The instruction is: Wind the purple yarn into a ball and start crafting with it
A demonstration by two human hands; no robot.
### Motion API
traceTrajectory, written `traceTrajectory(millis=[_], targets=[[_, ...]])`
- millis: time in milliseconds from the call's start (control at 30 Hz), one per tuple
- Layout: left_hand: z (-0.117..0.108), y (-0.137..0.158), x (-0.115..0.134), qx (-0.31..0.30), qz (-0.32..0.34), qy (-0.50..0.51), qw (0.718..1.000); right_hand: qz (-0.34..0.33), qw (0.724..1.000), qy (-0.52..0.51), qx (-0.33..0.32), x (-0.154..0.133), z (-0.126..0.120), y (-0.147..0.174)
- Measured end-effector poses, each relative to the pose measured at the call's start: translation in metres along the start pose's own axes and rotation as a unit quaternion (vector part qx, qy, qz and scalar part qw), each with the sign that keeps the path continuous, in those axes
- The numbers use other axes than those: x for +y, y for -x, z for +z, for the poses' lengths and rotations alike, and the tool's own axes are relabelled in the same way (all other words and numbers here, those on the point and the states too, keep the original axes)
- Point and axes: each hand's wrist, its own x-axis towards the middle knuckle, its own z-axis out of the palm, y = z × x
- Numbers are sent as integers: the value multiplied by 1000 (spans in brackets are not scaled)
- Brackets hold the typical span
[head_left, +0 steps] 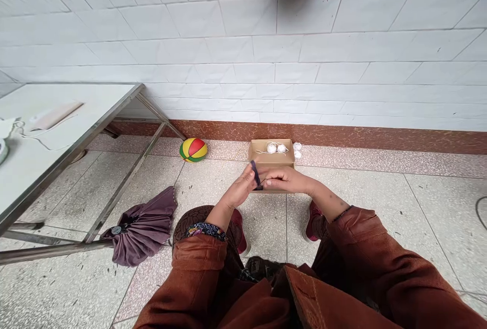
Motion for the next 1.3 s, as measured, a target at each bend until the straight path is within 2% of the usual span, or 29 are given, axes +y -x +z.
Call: traceTrajectory(millis=[100,233,400,533,667,800,967,1133,1300], targets=[[1,0,-11,-82,-53,-34,995,-15,998,36,55,6,-5,-1],[8,2,-12,-144,-78,-44,986,-10,991,78,107,17,-8,-1],[17,8,-5,-201,-100,-23,974,34,992,-27,121,23,-10,-4],[25,12,1,-233,-109,33,966,82,982,-111,132,23,-2,-10],[29,12,7,-209,-88,75,971,114,962,-207,136,22,14,-13],[25,11,10,-175,-70,89,978,150,937,-295,110,22,23,-12],[21,12,8,-169,-64,93,979,157,874,-455,64,17,25,-10],[26,12,4,-126,-25,95,987,164,848,-498,82,18,26,-8],[33,10,3,-37,40,149,987,154,840,-504,130,19,27,-7]])
